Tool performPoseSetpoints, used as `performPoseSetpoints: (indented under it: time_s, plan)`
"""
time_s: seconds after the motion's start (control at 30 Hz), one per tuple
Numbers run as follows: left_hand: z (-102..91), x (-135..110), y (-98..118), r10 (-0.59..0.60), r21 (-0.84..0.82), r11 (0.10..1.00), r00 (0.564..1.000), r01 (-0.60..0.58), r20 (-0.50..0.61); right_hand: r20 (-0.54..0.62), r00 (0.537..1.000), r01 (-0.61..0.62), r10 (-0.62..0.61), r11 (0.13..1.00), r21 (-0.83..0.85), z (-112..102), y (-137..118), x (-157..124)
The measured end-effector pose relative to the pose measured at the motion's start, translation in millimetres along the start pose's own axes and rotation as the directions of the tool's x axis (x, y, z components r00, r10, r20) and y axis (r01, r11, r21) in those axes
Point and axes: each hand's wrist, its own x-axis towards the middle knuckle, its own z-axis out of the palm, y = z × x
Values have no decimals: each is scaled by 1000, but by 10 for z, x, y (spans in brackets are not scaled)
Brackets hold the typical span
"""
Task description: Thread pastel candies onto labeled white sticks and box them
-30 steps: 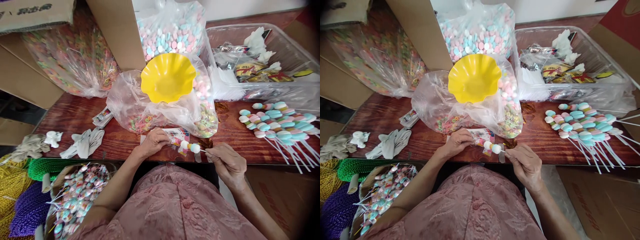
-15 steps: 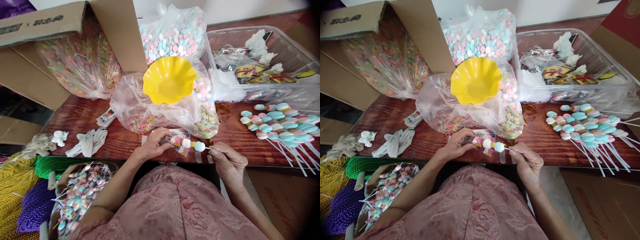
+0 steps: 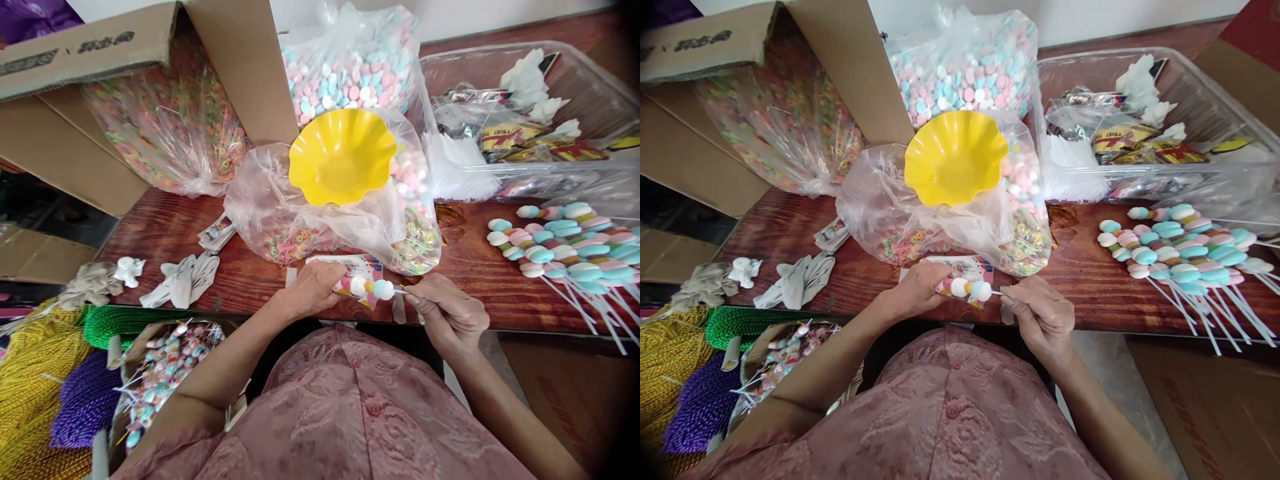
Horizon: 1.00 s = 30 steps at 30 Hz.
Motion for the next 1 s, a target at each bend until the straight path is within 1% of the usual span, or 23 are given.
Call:
performPoseSetpoints:
  time_s: [0.07, 0.13, 0.23, 0.3, 0.37, 0.4, 0.43, 0.5, 0.53, 0.57, 0.63, 0.73, 0.83, 0.9, 1.0]
  plan:
    - [11, -9, 25, -44, 65, 997, 999, 45, -14, -2, 1000, 4, -4, 1000, 2, 47, -33, 29]
    - [2, -11, 58, -82, 99, 991, 995, 87, -57, -50, 998, -42, 42, 999, 11, 113, -69, 30]
    - [-44, -10, 118, -110, 157, 980, 989, 124, -97, -93, 974, -200, 207, 977, 79, 206, -84, -9]
    - [-77, -12, 161, -122, 211, 967, 987, 141, -100, -112, 936, -313, 334, 934, 172, 246, -60, -44]
    - [-97, -15, 206, -134, 229, 962, 987, 151, -86, -134, 905, -364, 405, 897, 250, 276, -33, -69]
    - [-103, -16, 230, -140, 222, 963, 988, 152, -67, -129, 907, -360, 401, 897, 255, 290, -27, -75]
    - [-106, -16, 255, -150, 208, 966, 988, 156, -42, -107, 923, -337, 369, 912, 234, 306, -29, -76]
    - [-111, -8, 308, -181, 167, 971, 983, 174, 25, -37, 965, -250, 258, 957, 149, 346, -56, -64]
    - [-114, -1, 334, -200, 142, 972, 978, 190, 60, 1, 979, -201, 202, 974, 108, 371, -77, -53]
    - [-118, 8, 359, -220, 115, 971, 972, 209, 88, 30, 987, -160, 158, 984, 77, 400, -97, -38]
    - [-123, 28, 401, -247, 54, 969, 961, 242, 124, 50, 993, -110, 108, 993, 38, 461, -129, -4]
    - [-125, 48, 430, -275, -19, 960, 953, 280, 131, 85, 993, -88, 87, 996, 1, 535, -130, 56]
    - [-133, 35, 415, -264, -112, 954, 956, 278, 124, 133, 988, -82, 82, 997, -2, 539, -66, 119]
    - [-145, 11, 387, -261, -156, 949, 959, 276, 105, 128, 986, -110, 106, 994, 18, 497, -2, 154]
    - [-143, -38, 330, -292, -159, 940, 953, 302, 84, 86, 985, -155, 152, 987, 31, 405, 79, 186]
